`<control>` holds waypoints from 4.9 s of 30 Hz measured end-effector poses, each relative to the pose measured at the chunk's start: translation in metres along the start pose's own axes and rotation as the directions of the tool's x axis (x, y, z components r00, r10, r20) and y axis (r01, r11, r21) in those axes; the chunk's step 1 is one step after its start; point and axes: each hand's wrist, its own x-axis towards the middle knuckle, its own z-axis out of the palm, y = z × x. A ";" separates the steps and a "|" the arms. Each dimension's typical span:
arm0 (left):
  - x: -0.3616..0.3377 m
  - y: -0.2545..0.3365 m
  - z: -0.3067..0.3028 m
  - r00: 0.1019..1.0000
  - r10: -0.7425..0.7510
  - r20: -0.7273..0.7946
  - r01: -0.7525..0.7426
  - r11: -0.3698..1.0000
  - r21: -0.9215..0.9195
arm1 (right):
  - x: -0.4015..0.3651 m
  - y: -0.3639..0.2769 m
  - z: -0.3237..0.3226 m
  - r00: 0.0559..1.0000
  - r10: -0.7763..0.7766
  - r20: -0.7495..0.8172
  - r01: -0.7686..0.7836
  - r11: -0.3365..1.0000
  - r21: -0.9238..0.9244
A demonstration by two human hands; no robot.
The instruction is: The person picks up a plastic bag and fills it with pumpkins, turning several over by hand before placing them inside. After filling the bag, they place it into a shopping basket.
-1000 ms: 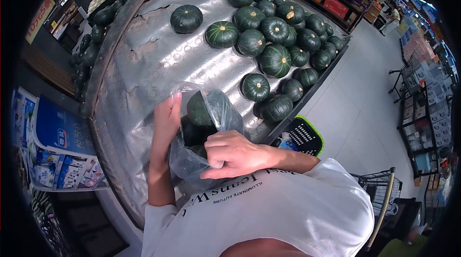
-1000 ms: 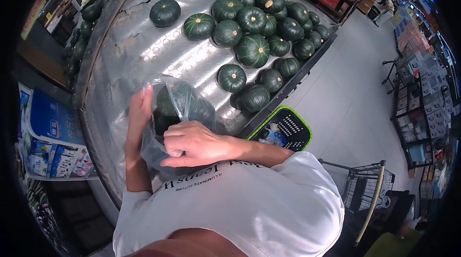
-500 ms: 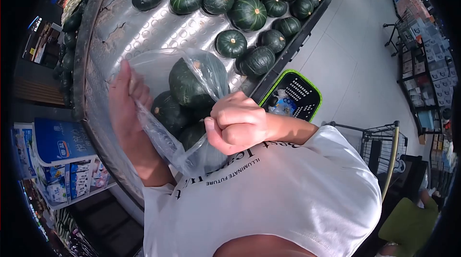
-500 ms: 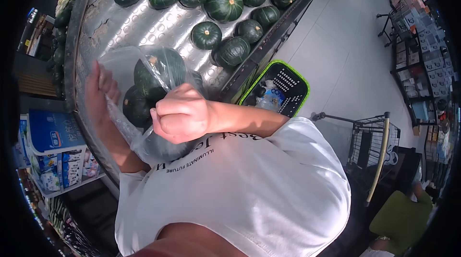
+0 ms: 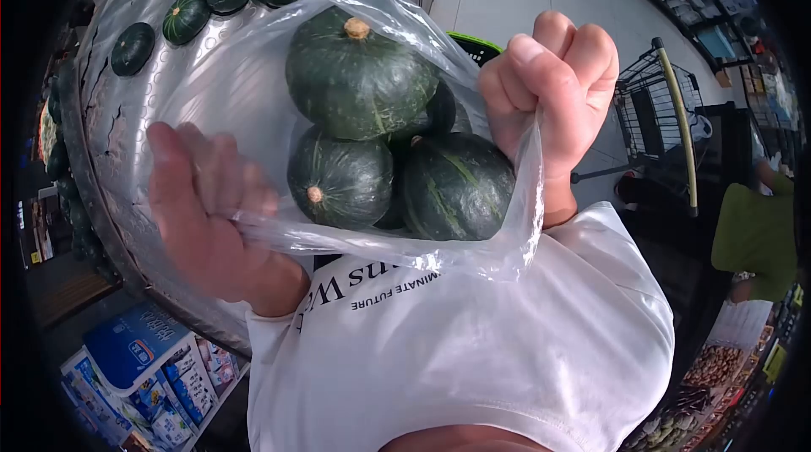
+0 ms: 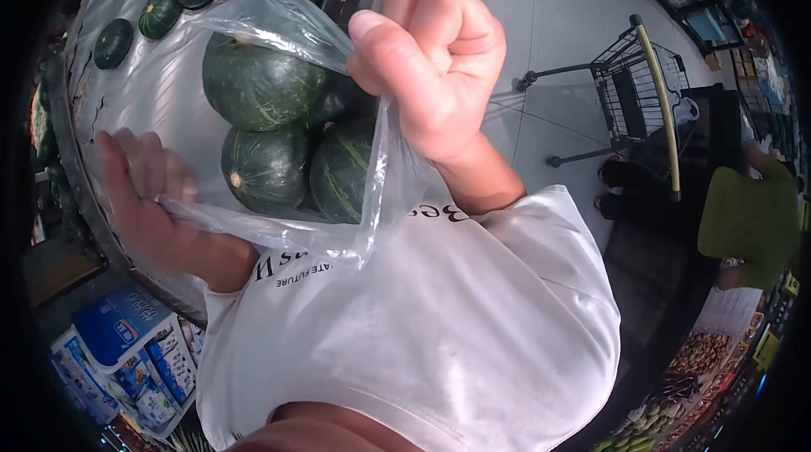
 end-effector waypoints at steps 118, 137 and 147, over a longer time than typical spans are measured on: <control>0.052 -0.877 -0.185 0.404 -0.642 -0.652 0.811 -0.077 0.579 | -0.195 0.335 -0.672 0.388 0.830 -0.400 -0.521 -0.160 -0.839; 0.120 -0.956 -0.261 0.403 -0.571 -0.715 0.780 -0.194 0.595 | -0.211 0.416 -0.719 -0.063 0.996 -0.070 0.200 -0.056 -0.978; 0.051 -0.922 -0.264 0.048 -0.824 -0.564 0.328 -0.520 0.788 | -0.165 0.373 -0.718 0.160 0.984 0.074 0.160 0.048 -0.986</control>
